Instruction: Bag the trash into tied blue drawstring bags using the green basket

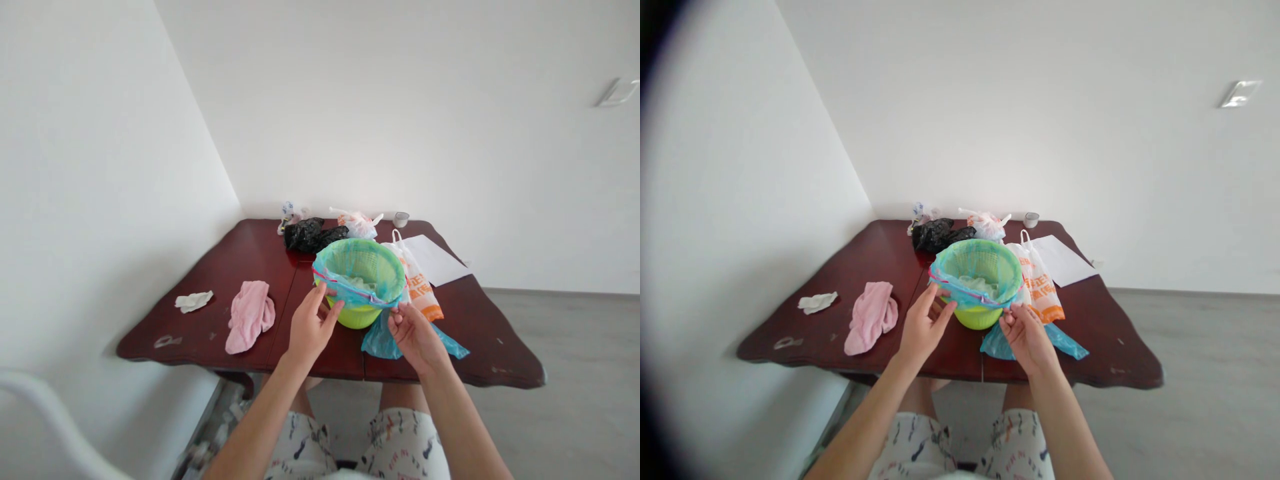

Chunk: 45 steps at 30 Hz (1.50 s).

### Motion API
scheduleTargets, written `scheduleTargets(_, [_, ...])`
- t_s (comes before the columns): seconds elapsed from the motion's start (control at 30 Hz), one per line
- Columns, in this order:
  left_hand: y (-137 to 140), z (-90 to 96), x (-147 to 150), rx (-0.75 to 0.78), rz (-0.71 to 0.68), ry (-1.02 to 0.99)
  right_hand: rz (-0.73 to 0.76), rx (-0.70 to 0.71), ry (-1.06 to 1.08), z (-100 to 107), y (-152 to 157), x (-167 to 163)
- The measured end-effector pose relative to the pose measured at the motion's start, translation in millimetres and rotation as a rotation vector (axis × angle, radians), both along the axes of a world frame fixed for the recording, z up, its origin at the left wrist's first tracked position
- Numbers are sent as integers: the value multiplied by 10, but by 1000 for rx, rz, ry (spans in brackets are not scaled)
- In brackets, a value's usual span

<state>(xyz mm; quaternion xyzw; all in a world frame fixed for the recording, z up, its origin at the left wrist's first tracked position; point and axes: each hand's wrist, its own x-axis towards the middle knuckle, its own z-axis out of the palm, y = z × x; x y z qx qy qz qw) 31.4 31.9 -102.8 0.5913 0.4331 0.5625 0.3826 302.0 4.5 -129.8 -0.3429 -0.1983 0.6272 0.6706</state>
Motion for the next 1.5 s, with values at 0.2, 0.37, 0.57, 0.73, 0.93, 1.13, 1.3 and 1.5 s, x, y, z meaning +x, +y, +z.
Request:
scheduleTargets(0.2, [51,36,3,-43,-128,-185,-128,76,-206,188,67,130])
scheduleTargets(0.37, [241,110,-72,-197,-199,-405,-303,120,-476,448,242,256])
scheduleTargets(0.57, [764,323,-306,41,-24,2,-193,196,-622,779,632,298])
scheduleTargets(0.73, [1145,677,-505,228,-15,478,-189,316,-641,1002,792,288])
scheduleTargets(0.93, [1415,832,-521,265,-25,387,-160,412,-576,970,910,330])
scheduleTargets(1.13, [1276,888,-486,409,-161,266,-60,421,-499,954,850,326])
scheduleTargets(1.3, [1004,823,-675,340,-264,362,40,430,-469,913,686,424])
scheduleTargets(1.5, [960,969,-574,452,-244,716,56,486,-502,877,875,542])
